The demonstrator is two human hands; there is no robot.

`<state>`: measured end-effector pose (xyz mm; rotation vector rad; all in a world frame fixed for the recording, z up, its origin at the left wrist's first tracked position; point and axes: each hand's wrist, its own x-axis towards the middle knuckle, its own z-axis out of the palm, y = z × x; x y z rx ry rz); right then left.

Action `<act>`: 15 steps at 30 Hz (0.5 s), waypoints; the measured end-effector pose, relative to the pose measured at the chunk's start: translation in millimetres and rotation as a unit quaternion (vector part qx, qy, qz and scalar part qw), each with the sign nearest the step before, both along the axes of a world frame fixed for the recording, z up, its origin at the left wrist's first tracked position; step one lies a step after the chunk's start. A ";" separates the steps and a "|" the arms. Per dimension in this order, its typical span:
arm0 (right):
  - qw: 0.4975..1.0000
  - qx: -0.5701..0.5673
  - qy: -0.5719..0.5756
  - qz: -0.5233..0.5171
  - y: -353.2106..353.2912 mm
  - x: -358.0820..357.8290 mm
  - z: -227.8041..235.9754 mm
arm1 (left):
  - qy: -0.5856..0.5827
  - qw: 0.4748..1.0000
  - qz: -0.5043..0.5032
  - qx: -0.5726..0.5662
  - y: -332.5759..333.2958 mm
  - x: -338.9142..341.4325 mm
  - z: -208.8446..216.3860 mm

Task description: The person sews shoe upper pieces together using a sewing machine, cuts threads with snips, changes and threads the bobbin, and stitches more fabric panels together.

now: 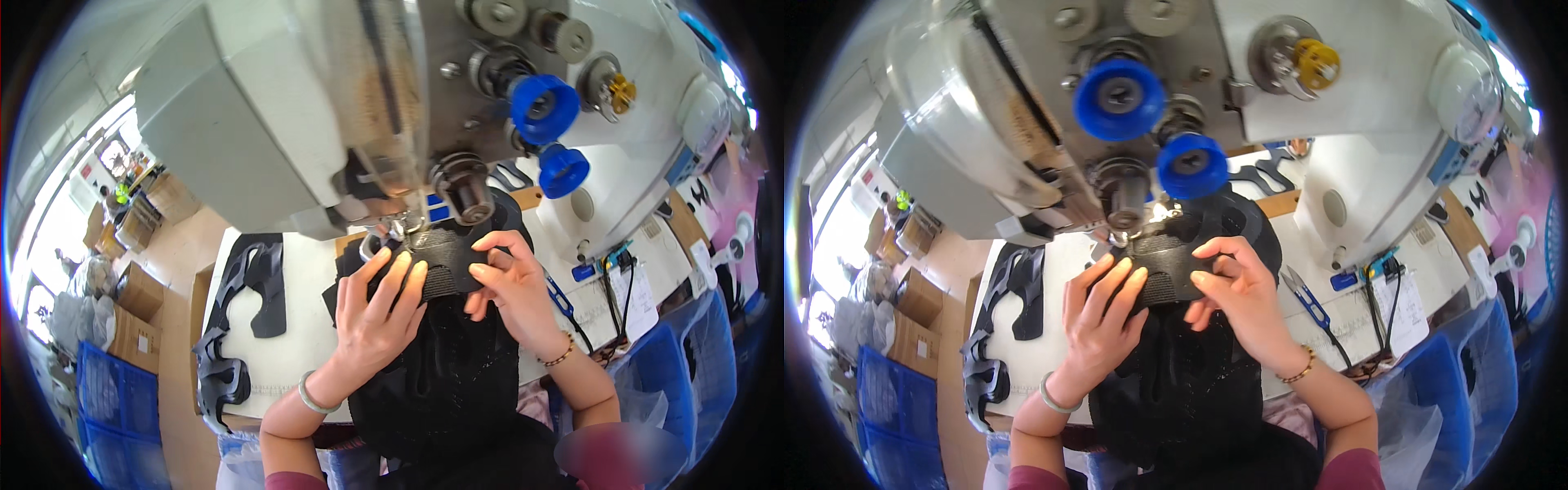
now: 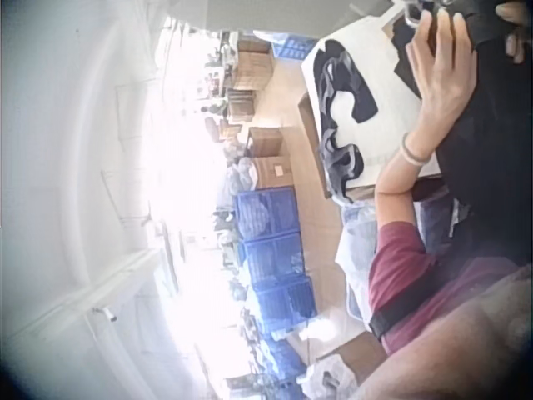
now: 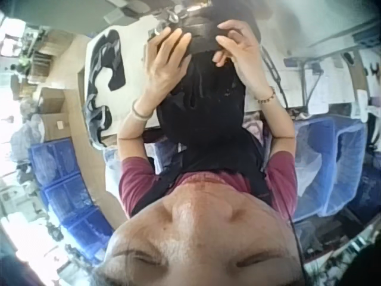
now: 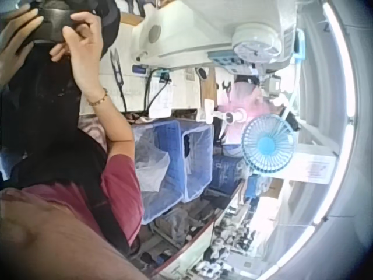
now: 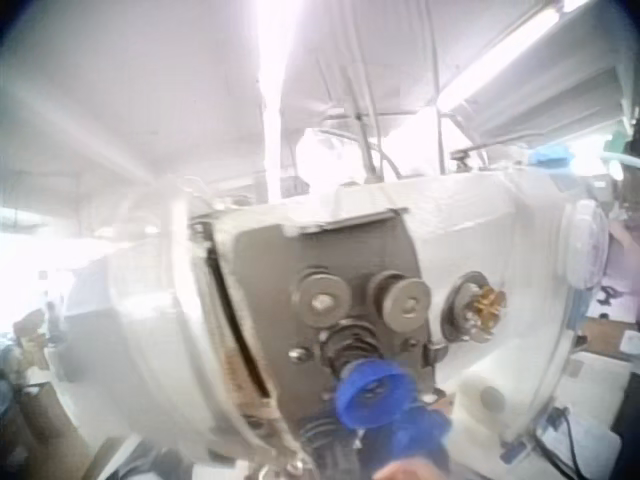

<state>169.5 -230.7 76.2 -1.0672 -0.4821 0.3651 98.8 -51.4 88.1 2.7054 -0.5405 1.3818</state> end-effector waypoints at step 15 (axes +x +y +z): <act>0.980 0.088 0.178 0.005 4.4 -14.0 2.8 | -0.035 0.998 -0.016 0.057 13.6 2.3 2.5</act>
